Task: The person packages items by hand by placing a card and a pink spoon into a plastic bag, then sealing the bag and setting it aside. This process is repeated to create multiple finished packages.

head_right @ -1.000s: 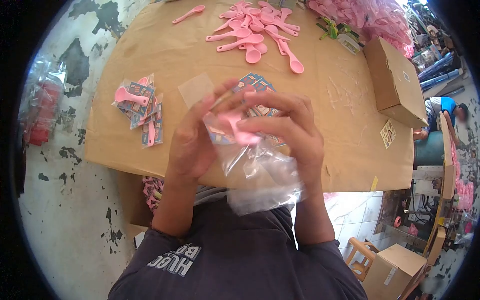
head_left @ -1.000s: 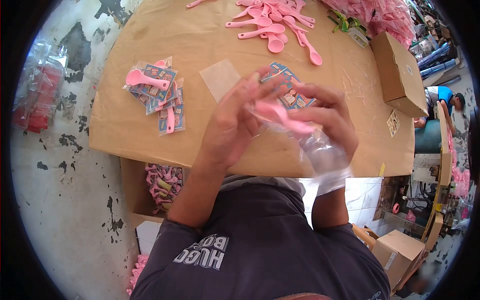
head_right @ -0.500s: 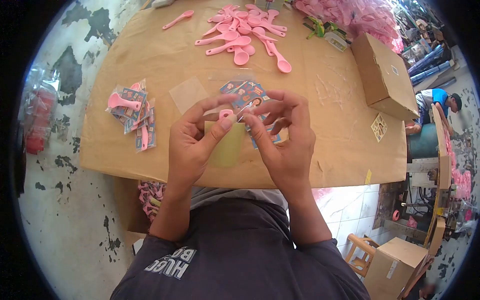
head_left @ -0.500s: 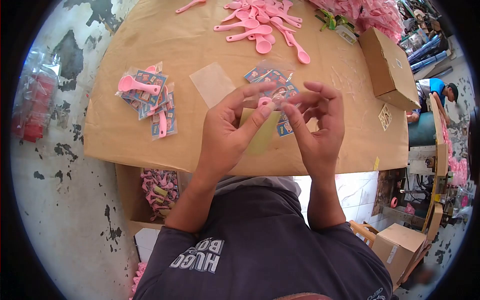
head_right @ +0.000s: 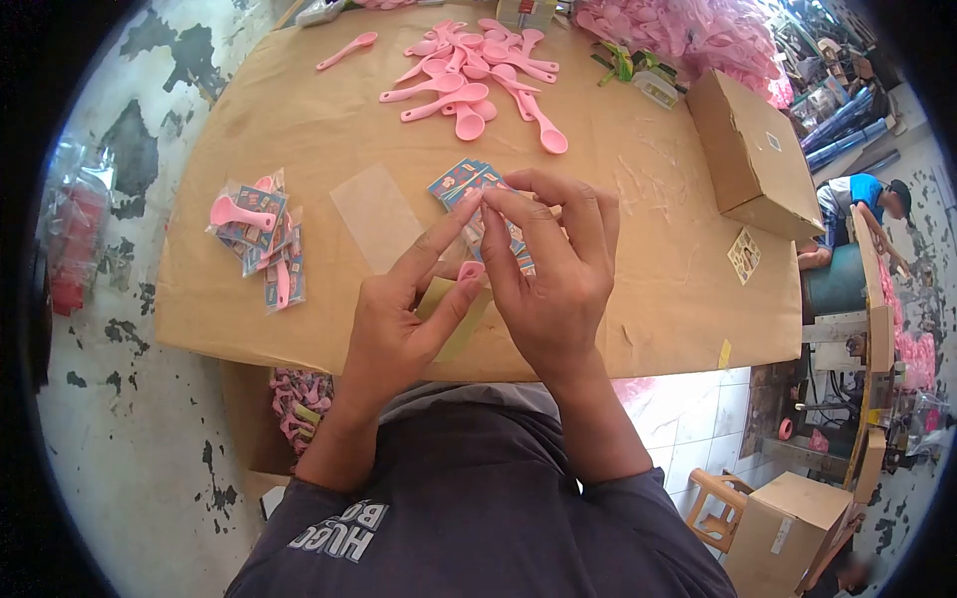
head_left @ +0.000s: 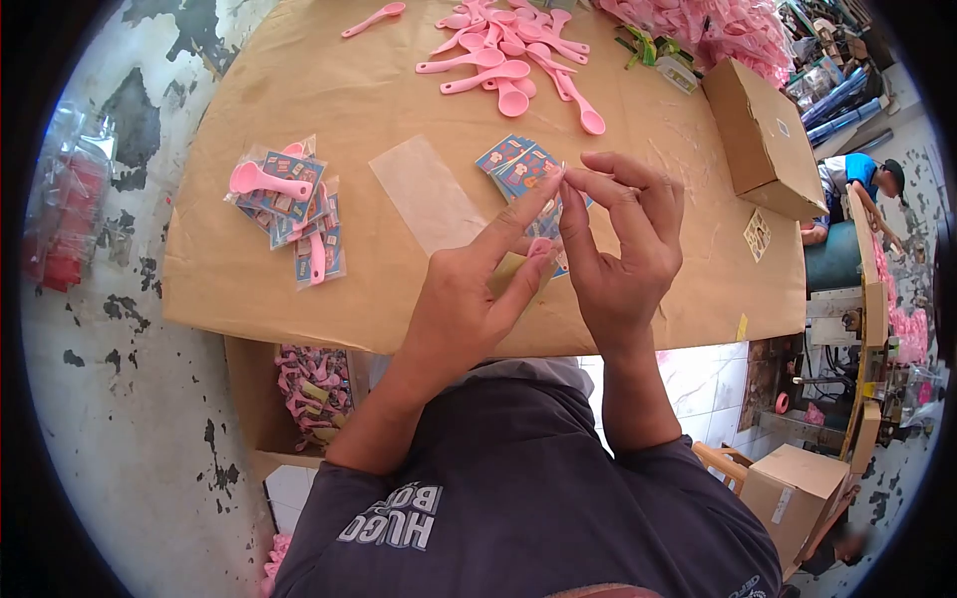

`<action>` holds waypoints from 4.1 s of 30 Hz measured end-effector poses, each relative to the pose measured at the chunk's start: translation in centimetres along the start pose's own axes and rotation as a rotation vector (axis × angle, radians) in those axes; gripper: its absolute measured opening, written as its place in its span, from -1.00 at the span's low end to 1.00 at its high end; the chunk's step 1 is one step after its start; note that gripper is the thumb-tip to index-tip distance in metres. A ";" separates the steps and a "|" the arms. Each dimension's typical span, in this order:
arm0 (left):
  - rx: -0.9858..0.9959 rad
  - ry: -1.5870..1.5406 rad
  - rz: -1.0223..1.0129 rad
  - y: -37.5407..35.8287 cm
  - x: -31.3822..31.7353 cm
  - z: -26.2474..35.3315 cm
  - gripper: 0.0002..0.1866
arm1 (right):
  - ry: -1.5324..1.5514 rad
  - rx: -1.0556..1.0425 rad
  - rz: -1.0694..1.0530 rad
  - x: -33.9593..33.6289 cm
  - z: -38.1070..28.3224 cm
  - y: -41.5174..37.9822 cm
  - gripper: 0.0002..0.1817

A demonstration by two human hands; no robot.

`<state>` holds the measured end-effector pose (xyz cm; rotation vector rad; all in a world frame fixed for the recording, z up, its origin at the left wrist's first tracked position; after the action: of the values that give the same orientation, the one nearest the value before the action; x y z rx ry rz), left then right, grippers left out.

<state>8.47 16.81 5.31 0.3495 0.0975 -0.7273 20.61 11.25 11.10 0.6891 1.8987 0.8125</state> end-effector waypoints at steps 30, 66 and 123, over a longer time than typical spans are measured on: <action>-0.064 -0.577 0.128 0.3 -2.1 -2.9 -0.79 | 0.950 0.565 -0.214 3.3 4.5 -3.6 -0.76; 0.027 -0.729 0.099 -0.4 -4.3 -2.8 -0.90 | 1.137 0.399 -0.438 2.8 2.2 -2.1 -0.84; 0.364 0.775 0.477 -4.9 -17.6 2.2 -0.71 | 0.238 0.293 -0.555 8.5 -0.7 -3.3 -0.89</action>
<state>-7.98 23.75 9.68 0.9562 0.5968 -0.0983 16.02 15.32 4.32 0.2085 2.2989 0.2719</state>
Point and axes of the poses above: each hand's wrist, its own y-axis towards the middle knuckle, its own x-axis out of the palm, z = x × y, the point moved 9 cm from there along y, towards the middle knuckle, and after that the axes turned 7 degrees about -z, right-handed, at the moved point
